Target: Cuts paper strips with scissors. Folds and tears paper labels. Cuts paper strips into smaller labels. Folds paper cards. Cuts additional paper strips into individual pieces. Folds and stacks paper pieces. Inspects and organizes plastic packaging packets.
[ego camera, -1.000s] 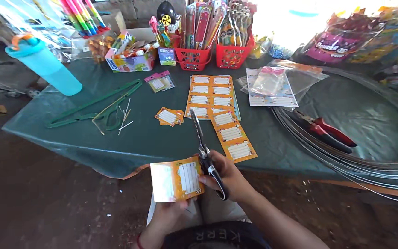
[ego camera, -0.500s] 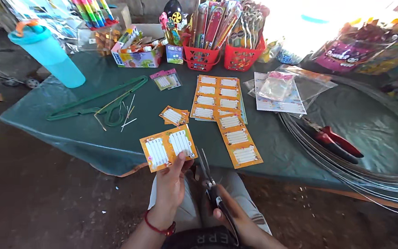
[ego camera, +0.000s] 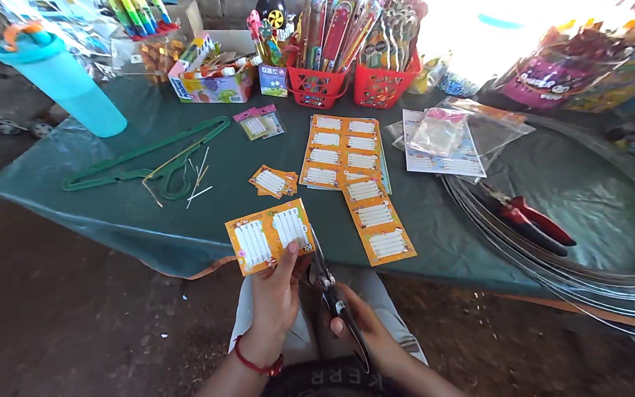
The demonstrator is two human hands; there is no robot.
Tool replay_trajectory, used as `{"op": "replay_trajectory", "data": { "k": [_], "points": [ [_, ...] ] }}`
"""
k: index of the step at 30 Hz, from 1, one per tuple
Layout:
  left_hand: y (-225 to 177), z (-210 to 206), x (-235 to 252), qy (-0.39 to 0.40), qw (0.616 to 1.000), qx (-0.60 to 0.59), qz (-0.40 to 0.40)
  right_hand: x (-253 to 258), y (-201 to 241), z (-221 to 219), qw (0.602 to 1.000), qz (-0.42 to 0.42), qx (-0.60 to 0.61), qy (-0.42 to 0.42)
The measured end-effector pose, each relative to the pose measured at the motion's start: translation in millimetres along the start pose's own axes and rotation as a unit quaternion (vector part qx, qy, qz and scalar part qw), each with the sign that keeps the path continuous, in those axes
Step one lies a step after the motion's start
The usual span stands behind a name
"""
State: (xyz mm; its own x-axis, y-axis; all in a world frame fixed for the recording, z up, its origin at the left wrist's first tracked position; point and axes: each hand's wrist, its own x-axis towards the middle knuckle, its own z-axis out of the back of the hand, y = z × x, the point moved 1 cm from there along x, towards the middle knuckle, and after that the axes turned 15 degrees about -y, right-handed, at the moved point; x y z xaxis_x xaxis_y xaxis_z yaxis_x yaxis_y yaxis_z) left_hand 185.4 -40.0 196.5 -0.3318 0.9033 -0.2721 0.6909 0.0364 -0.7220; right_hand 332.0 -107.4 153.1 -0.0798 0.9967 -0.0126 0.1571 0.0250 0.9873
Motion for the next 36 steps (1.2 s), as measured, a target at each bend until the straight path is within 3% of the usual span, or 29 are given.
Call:
{"op": "replay_trajectory", "data": {
  "k": [36],
  "points": [
    [0.6, 0.2, -5.9, -0.007, 1.0, -0.011, 0.011, 0.3, -1.3, -3.1, 1.0, 0.005, 0.014, -0.01]
  ]
}}
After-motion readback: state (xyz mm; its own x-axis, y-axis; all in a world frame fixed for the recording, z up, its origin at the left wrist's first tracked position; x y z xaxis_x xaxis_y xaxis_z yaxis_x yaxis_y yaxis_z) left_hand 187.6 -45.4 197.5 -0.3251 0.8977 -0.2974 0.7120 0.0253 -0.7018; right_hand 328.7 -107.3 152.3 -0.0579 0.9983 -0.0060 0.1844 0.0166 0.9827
